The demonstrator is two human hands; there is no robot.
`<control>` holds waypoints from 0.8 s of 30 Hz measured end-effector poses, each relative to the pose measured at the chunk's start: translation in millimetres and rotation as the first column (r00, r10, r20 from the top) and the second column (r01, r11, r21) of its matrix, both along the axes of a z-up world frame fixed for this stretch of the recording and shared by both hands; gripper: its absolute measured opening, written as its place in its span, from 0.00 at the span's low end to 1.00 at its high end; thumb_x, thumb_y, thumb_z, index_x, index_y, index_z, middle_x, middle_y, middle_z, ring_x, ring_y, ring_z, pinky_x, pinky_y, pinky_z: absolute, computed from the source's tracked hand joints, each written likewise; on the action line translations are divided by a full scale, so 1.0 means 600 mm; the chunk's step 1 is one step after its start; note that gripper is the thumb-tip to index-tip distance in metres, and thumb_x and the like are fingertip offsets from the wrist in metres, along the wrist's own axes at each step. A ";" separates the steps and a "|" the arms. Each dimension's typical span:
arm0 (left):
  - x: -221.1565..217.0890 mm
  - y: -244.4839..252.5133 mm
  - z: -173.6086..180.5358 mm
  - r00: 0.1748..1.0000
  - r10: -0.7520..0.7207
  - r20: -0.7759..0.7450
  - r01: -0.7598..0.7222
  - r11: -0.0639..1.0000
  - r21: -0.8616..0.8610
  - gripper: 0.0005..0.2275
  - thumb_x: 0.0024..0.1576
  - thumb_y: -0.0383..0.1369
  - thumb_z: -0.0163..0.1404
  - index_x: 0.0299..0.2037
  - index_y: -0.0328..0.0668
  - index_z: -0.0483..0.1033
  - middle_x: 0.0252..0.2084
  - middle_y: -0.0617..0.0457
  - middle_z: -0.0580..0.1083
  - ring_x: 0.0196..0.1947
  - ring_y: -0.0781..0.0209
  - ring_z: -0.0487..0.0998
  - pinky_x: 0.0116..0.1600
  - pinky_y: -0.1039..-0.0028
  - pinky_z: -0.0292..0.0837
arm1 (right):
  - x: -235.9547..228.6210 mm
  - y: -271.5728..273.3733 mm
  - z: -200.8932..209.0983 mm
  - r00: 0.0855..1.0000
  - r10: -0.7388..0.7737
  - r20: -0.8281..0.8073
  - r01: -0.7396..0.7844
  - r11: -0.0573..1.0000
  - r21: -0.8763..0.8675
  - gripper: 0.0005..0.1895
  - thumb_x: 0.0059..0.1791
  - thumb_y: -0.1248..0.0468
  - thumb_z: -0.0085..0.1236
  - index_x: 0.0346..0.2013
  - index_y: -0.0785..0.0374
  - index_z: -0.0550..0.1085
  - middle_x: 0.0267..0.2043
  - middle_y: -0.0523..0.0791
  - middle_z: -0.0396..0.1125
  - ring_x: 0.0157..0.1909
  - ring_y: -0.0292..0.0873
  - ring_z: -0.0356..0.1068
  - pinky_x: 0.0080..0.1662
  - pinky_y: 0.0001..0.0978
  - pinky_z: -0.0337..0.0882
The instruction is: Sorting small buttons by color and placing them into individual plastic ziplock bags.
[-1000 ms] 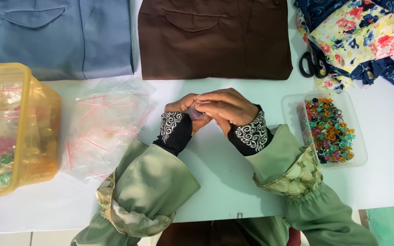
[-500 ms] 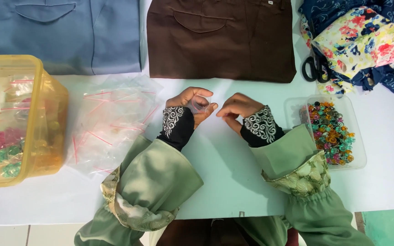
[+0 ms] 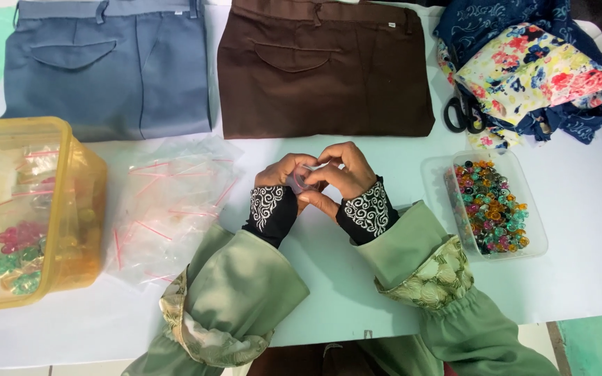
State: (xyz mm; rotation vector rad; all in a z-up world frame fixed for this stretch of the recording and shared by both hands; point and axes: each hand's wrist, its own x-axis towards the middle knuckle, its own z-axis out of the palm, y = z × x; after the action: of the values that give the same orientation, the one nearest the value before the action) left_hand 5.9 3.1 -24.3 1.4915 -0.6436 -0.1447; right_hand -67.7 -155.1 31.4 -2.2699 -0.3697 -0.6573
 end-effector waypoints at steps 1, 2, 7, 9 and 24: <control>-0.002 -0.002 0.003 0.999 0.030 0.023 -0.032 0.995 0.090 0.18 0.45 0.25 0.64 0.47 0.45 0.79 0.30 0.51 0.79 0.33 0.56 0.80 0.47 0.64 0.79 | 0.002 -0.004 -0.004 1.000 -0.006 -0.011 0.006 1.000 0.000 0.10 0.48 0.59 0.69 0.38 0.54 0.76 0.48 0.44 0.64 0.45 0.50 0.70 0.44 0.38 0.74; -0.003 -0.005 0.005 0.997 0.059 0.050 -0.067 0.982 0.178 0.18 0.48 0.25 0.64 0.48 0.46 0.79 0.31 0.51 0.79 0.35 0.52 0.81 0.48 0.62 0.79 | 0.004 -0.008 -0.008 1.000 -0.012 -0.021 0.012 1.000 0.000 0.05 0.50 0.62 0.66 0.36 0.54 0.76 0.47 0.44 0.64 0.44 0.49 0.71 0.43 0.35 0.73; -0.016 -0.009 0.053 0.974 0.080 -0.210 -0.016 0.957 0.290 0.25 0.46 0.33 0.68 0.55 0.49 0.75 0.38 0.51 0.80 0.43 0.57 0.82 0.54 0.66 0.78 | 0.008 -0.050 -0.017 0.994 -0.050 -0.093 0.073 0.961 0.266 0.04 0.51 0.65 0.65 0.39 0.56 0.77 0.41 0.41 0.70 0.40 0.42 0.74 0.41 0.28 0.74; -0.011 -0.011 0.035 0.971 0.041 -0.237 0.010 0.978 0.209 0.23 0.49 0.32 0.67 0.56 0.43 0.76 0.40 0.47 0.81 0.45 0.53 0.82 0.54 0.63 0.76 | 0.005 -0.058 -0.017 0.985 -0.077 -0.156 0.130 0.921 0.367 0.05 0.50 0.64 0.67 0.39 0.57 0.79 0.39 0.41 0.72 0.40 0.39 0.74 0.44 0.25 0.73; -0.015 -0.011 0.025 0.995 0.001 -0.101 0.036 0.933 0.358 0.12 0.51 0.39 0.67 0.44 0.53 0.85 0.34 0.55 0.83 0.37 0.63 0.83 0.51 0.72 0.78 | -0.002 -0.068 -0.063 0.915 0.081 -0.395 0.247 0.662 0.708 0.12 0.51 0.66 0.65 0.47 0.68 0.77 0.35 0.48 0.75 0.38 0.34 0.68 0.46 0.27 0.72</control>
State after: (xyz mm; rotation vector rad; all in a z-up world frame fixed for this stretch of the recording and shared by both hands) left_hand -3.4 -3.7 -9.5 1.8190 -0.5690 -0.3650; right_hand -68.9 -195.8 -6.1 -1.5433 0.2035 -0.2806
